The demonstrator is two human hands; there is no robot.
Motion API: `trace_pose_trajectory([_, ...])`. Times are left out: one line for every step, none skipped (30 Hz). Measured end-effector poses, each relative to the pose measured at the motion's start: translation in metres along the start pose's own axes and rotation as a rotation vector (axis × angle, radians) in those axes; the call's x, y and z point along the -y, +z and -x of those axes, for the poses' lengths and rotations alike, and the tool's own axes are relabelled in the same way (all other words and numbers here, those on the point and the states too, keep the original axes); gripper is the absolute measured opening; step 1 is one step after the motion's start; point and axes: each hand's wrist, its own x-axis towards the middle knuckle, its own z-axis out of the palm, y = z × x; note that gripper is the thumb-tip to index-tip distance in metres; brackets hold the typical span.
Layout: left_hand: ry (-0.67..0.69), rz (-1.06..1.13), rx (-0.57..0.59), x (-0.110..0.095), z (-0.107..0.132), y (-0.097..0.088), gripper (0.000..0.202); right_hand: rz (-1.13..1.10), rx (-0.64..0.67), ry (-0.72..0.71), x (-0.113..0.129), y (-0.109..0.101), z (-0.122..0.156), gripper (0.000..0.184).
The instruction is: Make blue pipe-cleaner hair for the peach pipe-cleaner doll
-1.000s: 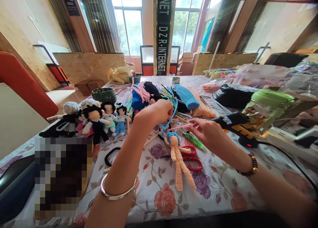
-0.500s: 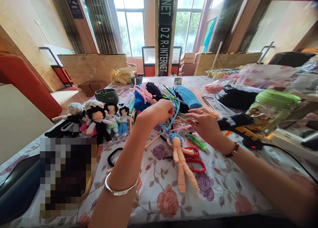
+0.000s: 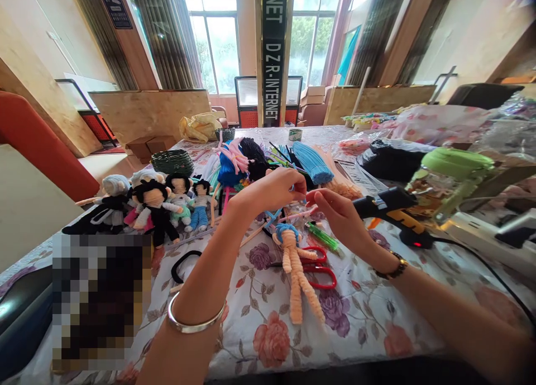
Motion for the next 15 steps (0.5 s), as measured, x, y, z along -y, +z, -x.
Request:
trace_pose_trajectory([-0.014, -0.003, 0.003, -0.001, -0.001, 0.0, 0.017, 0.072, -0.024, -0.058, -0.001, 0.0, 0.001, 0.033])
trace_pose_trajectory([-0.036, -0.006, 0.006, -0.003, -0.001, 0.001, 0.017, 0.153, -0.04, -0.129, -0.001, -0.001, 0.002, 0.031])
trace_pose_trajectory([-0.063, -0.007, 0.006, -0.004, -0.002, 0.001, 0.018, 0.232, -0.049, -0.21, -0.002, -0.002, 0.003, 0.029])
trace_pose_trajectory([-0.092, -0.003, 0.005, -0.005, -0.002, 0.002, 0.018, 0.302, -0.048, -0.292, -0.003, -0.004, 0.004, 0.027])
trace_pose_trajectory([-0.119, 0.007, 0.003, -0.007, -0.003, 0.002, 0.019, 0.357, -0.046, -0.367, -0.003, -0.005, 0.005, 0.024])
trace_pose_trajectory([-0.142, 0.02, 0.002, -0.008, -0.003, 0.002, 0.019, 0.392, -0.047, -0.428, -0.004, -0.005, 0.006, 0.021])
trace_pose_trajectory([-0.16, 0.034, 0.003, -0.009, -0.003, 0.003, 0.019, 0.41, -0.051, -0.471, -0.005, -0.006, 0.006, 0.018])
trace_pose_trajectory([-0.177, 0.047, 0.007, -0.011, -0.003, 0.003, 0.019, 0.419, -0.059, -0.495, -0.005, -0.006, 0.006, 0.016])
trace_pose_trajectory([-0.192, 0.057, 0.014, -0.012, -0.003, 0.002, 0.02, 0.425, -0.069, -0.501, -0.006, -0.005, 0.006, 0.015])
trace_pose_trajectory([-0.206, 0.068, 0.022, -0.013, -0.003, 0.002, 0.021, 0.428, -0.079, -0.497, -0.007, -0.005, 0.006, 0.015])
trace_pose_trajectory([-0.217, 0.08, 0.03, -0.015, -0.002, 0.002, 0.022, 0.429, -0.088, -0.486, -0.007, -0.004, 0.006, 0.015])
trace_pose_trajectory([-0.226, 0.093, 0.037, -0.016, -0.002, 0.002, 0.022, 0.43, -0.094, -0.473, -0.007, -0.004, 0.006, 0.015])
trace_pose_trajectory([-0.235, 0.104, 0.042, -0.017, -0.001, 0.002, 0.023, 0.429, -0.099, -0.458, -0.008, -0.003, 0.006, 0.016])
trace_pose_trajectory([-0.244, 0.113, 0.044, -0.017, -0.001, 0.002, 0.022, 0.426, -0.104, -0.445, -0.008, -0.003, 0.006, 0.017])
trace_pose_trajectory([-0.251, 0.115, 0.044, -0.018, 0.0, 0.002, 0.022, 0.422, -0.106, -0.436, -0.007, -0.003, 0.006, 0.017])
